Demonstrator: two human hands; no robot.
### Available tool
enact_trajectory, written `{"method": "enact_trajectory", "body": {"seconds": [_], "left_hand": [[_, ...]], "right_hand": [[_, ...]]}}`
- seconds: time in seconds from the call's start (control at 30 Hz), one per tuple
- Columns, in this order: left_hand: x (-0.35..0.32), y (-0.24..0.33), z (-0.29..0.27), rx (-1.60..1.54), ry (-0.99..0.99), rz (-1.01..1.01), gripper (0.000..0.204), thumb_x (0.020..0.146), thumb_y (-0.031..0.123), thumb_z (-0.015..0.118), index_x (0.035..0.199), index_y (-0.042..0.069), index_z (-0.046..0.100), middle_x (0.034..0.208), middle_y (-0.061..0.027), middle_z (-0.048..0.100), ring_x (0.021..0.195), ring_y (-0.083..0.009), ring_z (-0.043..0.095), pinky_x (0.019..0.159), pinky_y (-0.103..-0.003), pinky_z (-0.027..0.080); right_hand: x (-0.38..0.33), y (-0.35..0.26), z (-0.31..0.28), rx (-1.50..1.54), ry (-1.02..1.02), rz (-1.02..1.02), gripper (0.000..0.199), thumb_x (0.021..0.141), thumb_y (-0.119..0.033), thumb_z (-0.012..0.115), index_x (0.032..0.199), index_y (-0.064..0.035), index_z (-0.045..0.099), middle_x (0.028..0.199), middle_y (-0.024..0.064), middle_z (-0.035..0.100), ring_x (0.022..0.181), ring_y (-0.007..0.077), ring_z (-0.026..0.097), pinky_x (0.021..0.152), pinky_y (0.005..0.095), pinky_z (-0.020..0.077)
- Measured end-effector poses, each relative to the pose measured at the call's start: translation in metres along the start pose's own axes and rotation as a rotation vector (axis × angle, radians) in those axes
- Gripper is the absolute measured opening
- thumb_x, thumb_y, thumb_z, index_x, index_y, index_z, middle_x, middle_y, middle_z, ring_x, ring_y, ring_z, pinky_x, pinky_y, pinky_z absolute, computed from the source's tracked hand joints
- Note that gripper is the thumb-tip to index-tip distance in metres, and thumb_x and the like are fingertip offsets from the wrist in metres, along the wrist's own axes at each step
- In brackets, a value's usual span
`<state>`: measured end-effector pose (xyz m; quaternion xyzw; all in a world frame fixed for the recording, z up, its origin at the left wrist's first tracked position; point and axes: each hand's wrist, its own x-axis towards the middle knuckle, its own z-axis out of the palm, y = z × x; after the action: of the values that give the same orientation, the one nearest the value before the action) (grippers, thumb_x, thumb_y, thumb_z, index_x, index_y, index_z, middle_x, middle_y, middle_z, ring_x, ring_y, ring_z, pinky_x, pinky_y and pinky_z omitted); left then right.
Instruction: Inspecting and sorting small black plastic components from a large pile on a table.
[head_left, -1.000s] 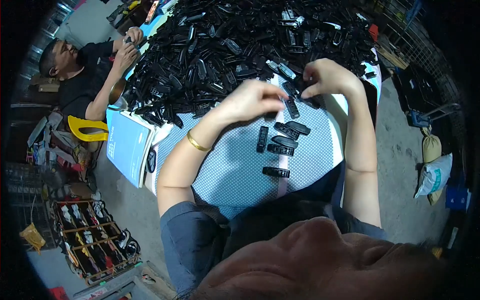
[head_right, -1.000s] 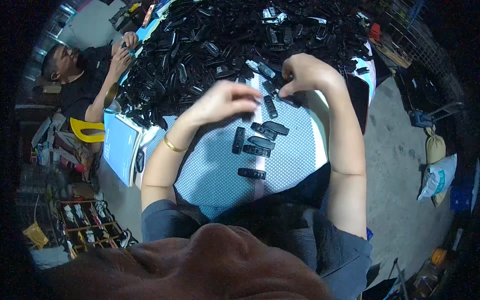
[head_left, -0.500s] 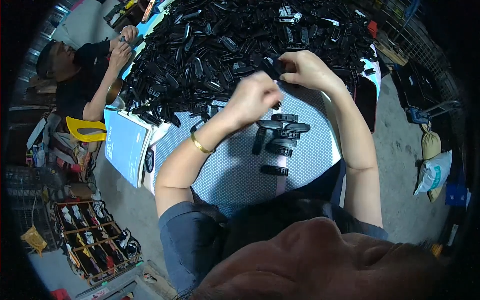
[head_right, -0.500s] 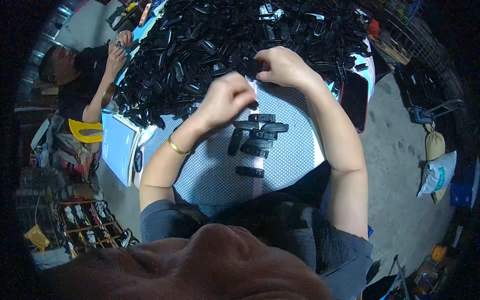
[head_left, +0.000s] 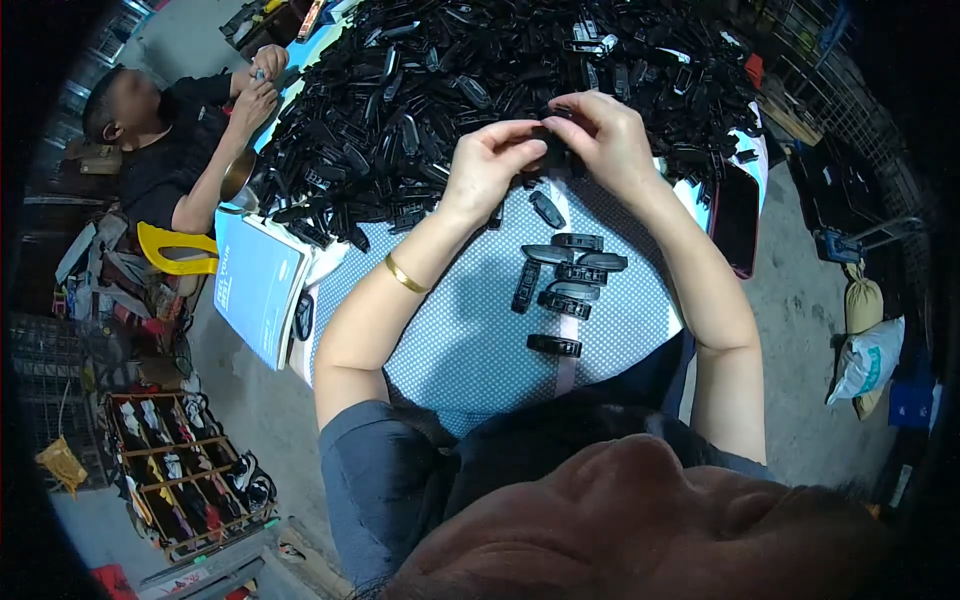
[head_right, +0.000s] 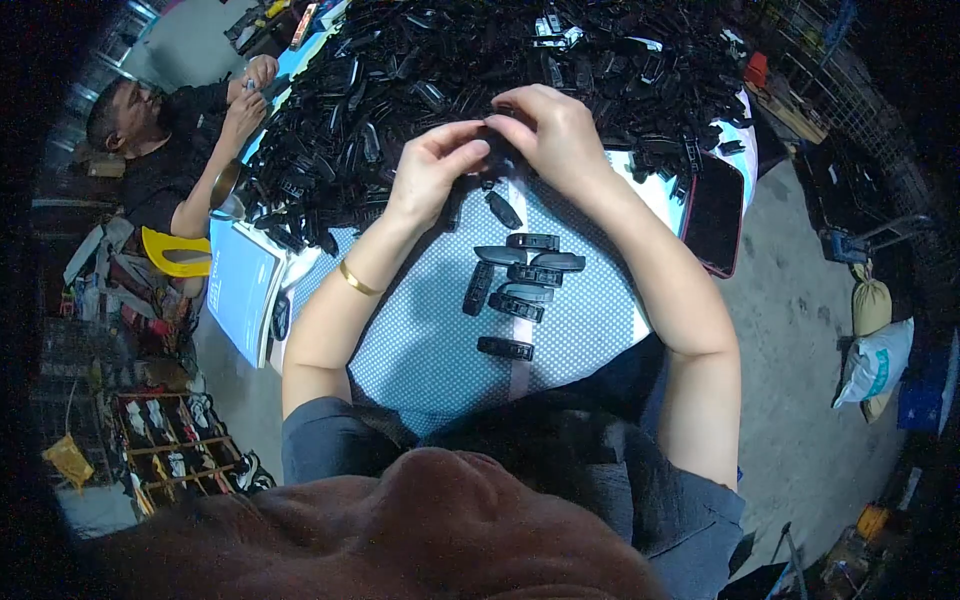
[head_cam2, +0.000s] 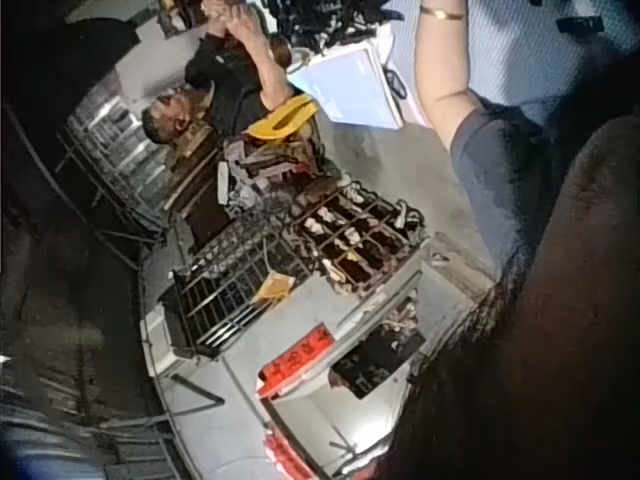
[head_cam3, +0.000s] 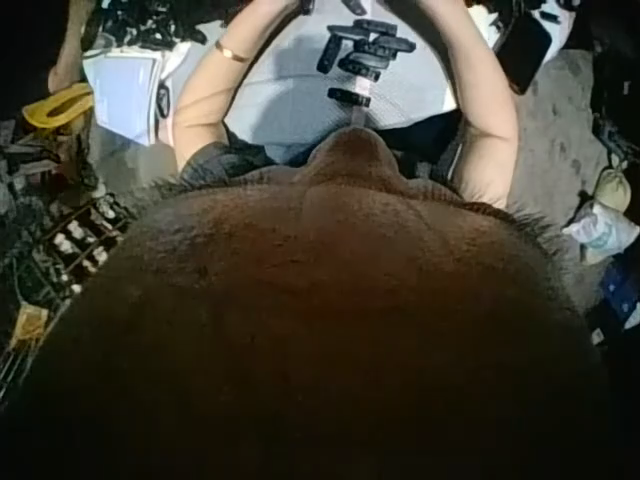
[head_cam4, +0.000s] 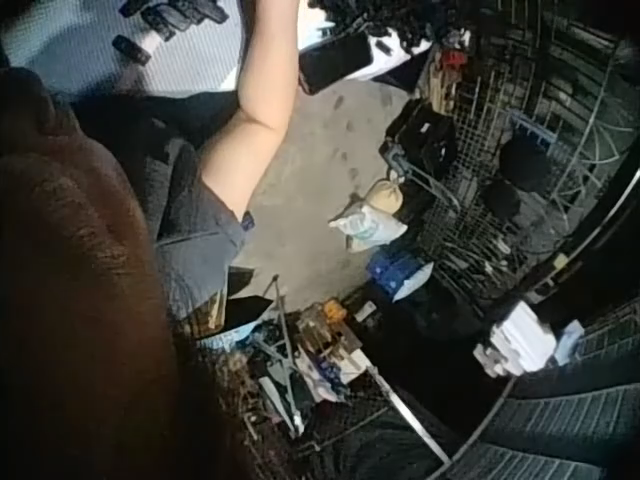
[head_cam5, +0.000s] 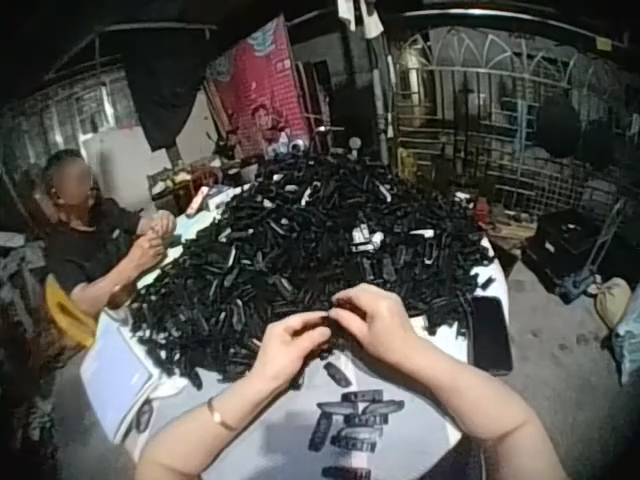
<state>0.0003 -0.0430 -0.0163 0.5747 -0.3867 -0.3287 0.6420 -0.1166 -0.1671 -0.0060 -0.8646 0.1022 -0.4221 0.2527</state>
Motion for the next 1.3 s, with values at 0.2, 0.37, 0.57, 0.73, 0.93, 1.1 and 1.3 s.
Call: {"method": "enact_trajectory", "body": {"seconds": [0.2,0.37,0.57,0.73,0.93,1.1,1.3], "left_hand": [[-0.002,0.002,0.0,-0.075,0.128,0.027,0.024,0.081,0.003,0.062,0.105,-0.002,0.061,0.089,-0.0059,0.064,0.075,-0.0098,0.06,0.068,-0.022,0.051],[-0.002,0.006,-0.002,-0.03,0.125,0.084,0.025,0.081,0.004,0.062,0.105,-0.002,0.061,0.09,-0.0067,0.064,0.077,-0.01,0.06,0.071,-0.022,0.051],[0.0,0.006,-0.006,0.111,0.147,0.219,0.025,0.08,0.003,0.061,0.105,-0.003,0.061,0.091,-0.0068,0.065,0.078,-0.0101,0.06,0.071,-0.022,0.05],[0.0,0.012,-0.007,0.067,0.122,0.173,0.027,0.08,0.003,0.061,0.107,-0.002,0.061,0.091,-0.0068,0.065,0.076,-0.009,0.06,0.071,-0.021,0.049],[0.001,0.006,-0.004,-0.112,0.097,0.06,0.028,0.083,0.004,0.059,0.109,-0.003,0.059,0.098,-0.0082,0.064,0.083,-0.0104,0.06,0.076,-0.022,0.048],[0.002,0.01,-0.006,-0.149,0.066,0.142,0.026,0.085,0.005,0.056,0.109,-0.003,0.059,0.101,-0.0099,0.064,0.088,-0.0124,0.06,0.079,-0.023,0.048],[0.003,0.016,-0.019,-0.113,-0.115,0.161,0.025,0.088,0.008,0.052,0.109,-0.004,0.057,0.103,-0.0127,0.062,0.094,-0.0173,0.058,0.085,-0.027,0.046]], "right_hand": [[-0.007,-0.011,0.015,0.116,-0.023,0.008,0.024,0.081,-0.012,0.059,0.101,-0.0013,0.062,0.091,0.0135,0.062,0.084,0.0269,0.061,0.069,0.0338,0.0492],[-0.006,-0.007,0.011,0.071,-0.025,-0.067,0.025,0.08,-0.013,0.061,0.103,-0.0028,0.062,0.095,0.0133,0.063,0.086,0.0264,0.061,0.072,0.0328,0.0499],[-0.008,-0.013,0.01,0.052,-0.027,-0.051,0.026,0.079,-0.008,0.063,0.104,-0.0023,0.063,0.088,0.0098,0.062,0.072,0.0167,0.062,0.061,0.024,0.0496],[-0.007,-0.007,0.009,0.073,-0.034,-0.077,0.027,0.078,-0.007,0.064,0.104,-0.0024,0.063,0.085,0.0097,0.061,0.069,0.0148,0.06,0.057,0.023,0.0488],[-0.01,-0.013,0.01,-0.015,-0.015,-0.108,0.03,0.075,-0.011,0.069,0.103,-0.0026,0.063,0.083,0.0086,0.06,0.069,0.0158,0.061,0.057,0.0241,0.0497],[-0.01,-0.013,0.017,0.045,0.03,-0.003,0.032,0.074,-0.015,0.071,0.1,0.0002,0.061,0.087,0.0076,0.06,0.069,0.0153,0.06,0.057,0.0247,0.0499],[-0.009,-0.012,0.011,0.348,-0.279,0.215,0.028,0.08,-0.02,0.066,0.096,0.003,0.062,0.072,0.0046,0.06,0.062,0.0088,0.055,0.056,0.0226,0.0451]]}}
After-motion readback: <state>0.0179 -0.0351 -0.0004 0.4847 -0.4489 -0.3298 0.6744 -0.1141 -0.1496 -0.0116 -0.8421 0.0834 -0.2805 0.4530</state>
